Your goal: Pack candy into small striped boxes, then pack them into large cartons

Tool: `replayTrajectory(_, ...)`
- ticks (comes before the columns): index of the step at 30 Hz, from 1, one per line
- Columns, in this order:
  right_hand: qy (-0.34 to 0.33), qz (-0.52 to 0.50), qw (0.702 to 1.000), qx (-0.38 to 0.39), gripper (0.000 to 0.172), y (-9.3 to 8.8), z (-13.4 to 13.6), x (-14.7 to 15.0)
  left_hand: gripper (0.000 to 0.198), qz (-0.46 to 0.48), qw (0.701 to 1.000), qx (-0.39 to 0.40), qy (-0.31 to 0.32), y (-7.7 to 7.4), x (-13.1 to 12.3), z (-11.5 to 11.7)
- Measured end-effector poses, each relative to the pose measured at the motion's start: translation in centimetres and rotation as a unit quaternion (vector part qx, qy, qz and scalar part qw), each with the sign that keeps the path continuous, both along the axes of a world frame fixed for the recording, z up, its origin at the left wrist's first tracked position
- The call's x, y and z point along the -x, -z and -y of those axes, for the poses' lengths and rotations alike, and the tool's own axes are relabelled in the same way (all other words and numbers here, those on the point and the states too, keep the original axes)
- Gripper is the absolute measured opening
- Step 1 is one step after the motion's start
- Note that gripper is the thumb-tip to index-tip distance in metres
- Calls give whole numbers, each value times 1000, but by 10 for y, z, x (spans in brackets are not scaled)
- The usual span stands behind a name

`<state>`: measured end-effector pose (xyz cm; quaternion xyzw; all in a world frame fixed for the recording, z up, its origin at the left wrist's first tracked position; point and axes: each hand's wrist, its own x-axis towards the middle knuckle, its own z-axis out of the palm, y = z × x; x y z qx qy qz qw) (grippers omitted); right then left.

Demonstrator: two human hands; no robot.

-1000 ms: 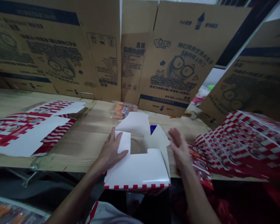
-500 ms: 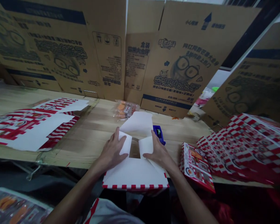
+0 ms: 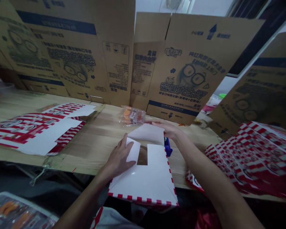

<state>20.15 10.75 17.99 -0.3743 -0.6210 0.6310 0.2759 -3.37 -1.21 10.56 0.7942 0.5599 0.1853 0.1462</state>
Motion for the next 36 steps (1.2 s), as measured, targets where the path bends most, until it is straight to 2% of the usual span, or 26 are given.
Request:
replayTrajectory(3, -109, 75, 988, -78, 79, 8, 21, 1, 58, 45, 999, 1, 0, 1, 1, -3)
replayTrajectory(5, -131, 161, 968, -144, 85, 16, 34, -1, 55, 115, 993, -24, -8, 4, 0, -6)
replayTrajectory(7, -130, 257, 933, -217, 89, 26, 46, -1, 46, 218, 974, -40, -46, 8, -1, -8)
replayTrajectory(10, -118, 344, 882, -299, 94, 41, 62, 6, 31, 327, 941, -7, -93, 11, -4, -10)
replayTrajectory(14, -88, 420, 826, -365, 101, 60, 76, 16, 32, 325, 941, 21, -92, 13, -7, -12)
replayTrajectory(16, -79, 435, 812, -380, 102, 64, 78, 16, 36, 330, 938, 32, -97, 16, -7, -13)
replayTrajectory(18, -84, 422, 819, -379, 102, 63, 77, 12, 40, 347, 931, 40, -101, 21, -7, -14)
replayTrajectory(21, -140, 348, 862, -341, 94, 52, 73, 1, 50, 382, 913, 76, -120, 31, -5, -14)
replayTrajectory(23, -179, 300, 886, -306, 86, 45, 71, -4, 55, 419, 890, 125, -126, 37, -6, -12)
replayTrajectory(25, -182, 290, 893, -290, 84, 43, 74, -6, 56, 460, 865, 157, -125, 40, -7, -9)
replayTrajectory(27, -168, 306, 888, -299, 90, 44, 79, -4, 56, 476, 856, 153, -134, 40, -9, -6)
replayTrajectory(30, -165, 306, 890, -295, 97, 45, 82, -3, 68, 465, 862, 166, -117, 33, -12, -2)
replayTrajectory(33, -192, 198, 938, -210, 79, 39, 73, -12, 76, 469, 852, 216, -82, 24, -11, 1)
replayTrajectory(34, -167, 143, 958, -182, 70, 37, 69, -19, 74, 475, 847, 226, -76, 22, -10, 2)
replayTrajectory(36, -38, 78, 984, -153, 59, 38, 62, -34, 73, 479, 844, 224, -91, 21, -6, 3)
